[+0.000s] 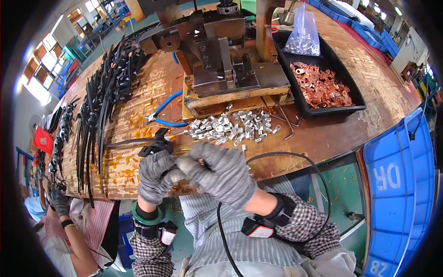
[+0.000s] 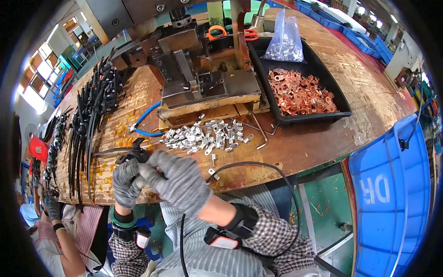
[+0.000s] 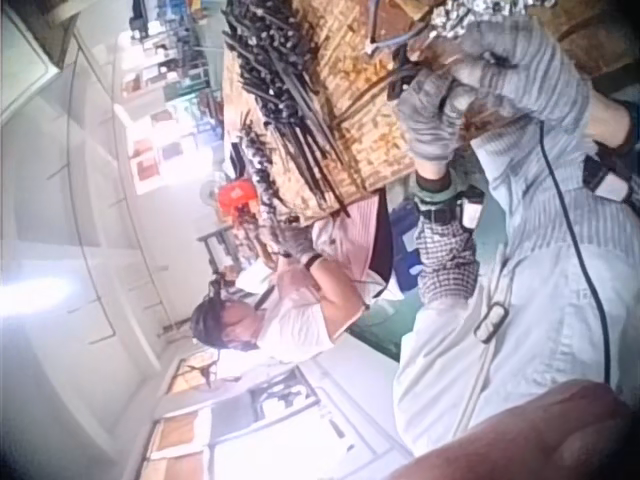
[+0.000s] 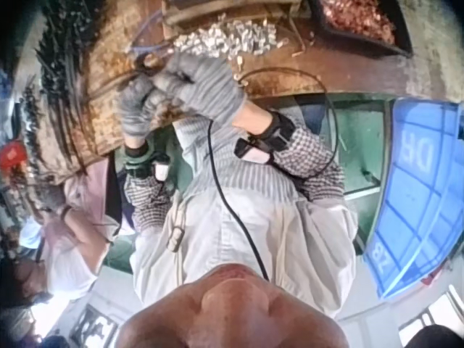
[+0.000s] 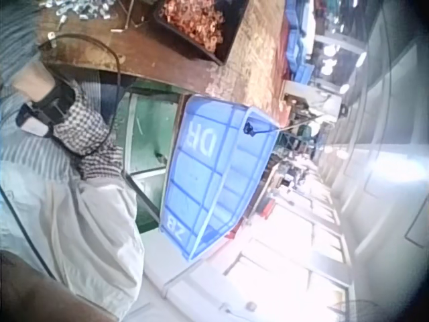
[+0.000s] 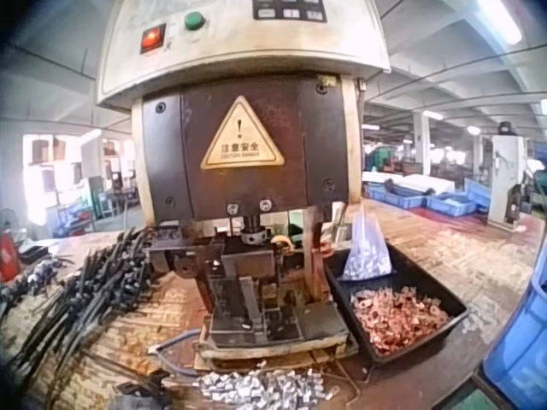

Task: Assembling metal terminal connectors onto industrial cables using a crimping machine and pliers.

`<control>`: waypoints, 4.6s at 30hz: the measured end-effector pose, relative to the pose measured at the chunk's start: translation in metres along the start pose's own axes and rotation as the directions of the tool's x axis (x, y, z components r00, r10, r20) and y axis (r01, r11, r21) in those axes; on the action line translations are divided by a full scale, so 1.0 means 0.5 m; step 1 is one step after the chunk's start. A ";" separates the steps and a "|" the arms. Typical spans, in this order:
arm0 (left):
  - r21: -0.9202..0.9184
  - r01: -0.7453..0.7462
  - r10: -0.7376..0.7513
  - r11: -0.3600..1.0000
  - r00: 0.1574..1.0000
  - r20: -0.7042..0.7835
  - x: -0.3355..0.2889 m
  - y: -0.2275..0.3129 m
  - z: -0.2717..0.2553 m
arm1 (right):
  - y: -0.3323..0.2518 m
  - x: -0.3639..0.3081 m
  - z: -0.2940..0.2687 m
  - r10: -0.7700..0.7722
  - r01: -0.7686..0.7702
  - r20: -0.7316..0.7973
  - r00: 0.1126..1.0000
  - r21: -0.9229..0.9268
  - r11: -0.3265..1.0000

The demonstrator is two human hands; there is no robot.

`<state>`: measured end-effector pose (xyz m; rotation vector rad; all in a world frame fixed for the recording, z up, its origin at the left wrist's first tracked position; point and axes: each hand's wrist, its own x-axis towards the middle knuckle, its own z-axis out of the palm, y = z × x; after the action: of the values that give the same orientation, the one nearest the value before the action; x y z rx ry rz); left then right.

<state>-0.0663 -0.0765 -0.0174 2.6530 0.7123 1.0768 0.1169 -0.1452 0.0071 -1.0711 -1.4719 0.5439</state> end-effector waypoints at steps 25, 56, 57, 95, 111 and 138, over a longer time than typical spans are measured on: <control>0.255 0.137 -0.071 0.957 0.965 -0.252 0.010 0.054 0.002 | 0.194 -0.663 -0.387 0.615 -0.751 -0.738 0.276 0.234 0.618; 0.211 0.048 -0.078 0.976 0.988 0.137 0.106 -0.100 -0.106 | 0.029 -0.737 -0.558 0.599 0.279 -0.800 -0.042 0.566 0.776; 0.223 0.080 -0.110 0.971 0.986 0.125 0.106 -0.117 -0.109 | 0.031 -0.740 -0.567 0.595 0.281 -0.802 -0.050 0.560 0.779; 0.331 -0.354 0.134 0.875 0.833 0.536 0.164 0.113 0.446 | 0.584 -1.092 -0.719 0.773 -0.566 -0.534 -0.344 0.774 0.283; 0.385 -0.410 0.074 0.827 0.758 0.648 0.138 0.172 0.771 | 1.079 -1.385 -0.894 0.310 -0.898 -0.861 -0.403 0.308 -0.314; 0.292 -0.232 0.171 0.928 0.960 0.221 0.207 0.159 0.497 | 0.260 -0.967 -1.181 0.063 0.888 -0.996 0.056 0.079 0.454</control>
<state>0.1999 -0.0927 -0.1057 3.1109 0.6261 0.7865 0.6688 -0.6363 -0.2250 0.0543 -0.1975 -0.1584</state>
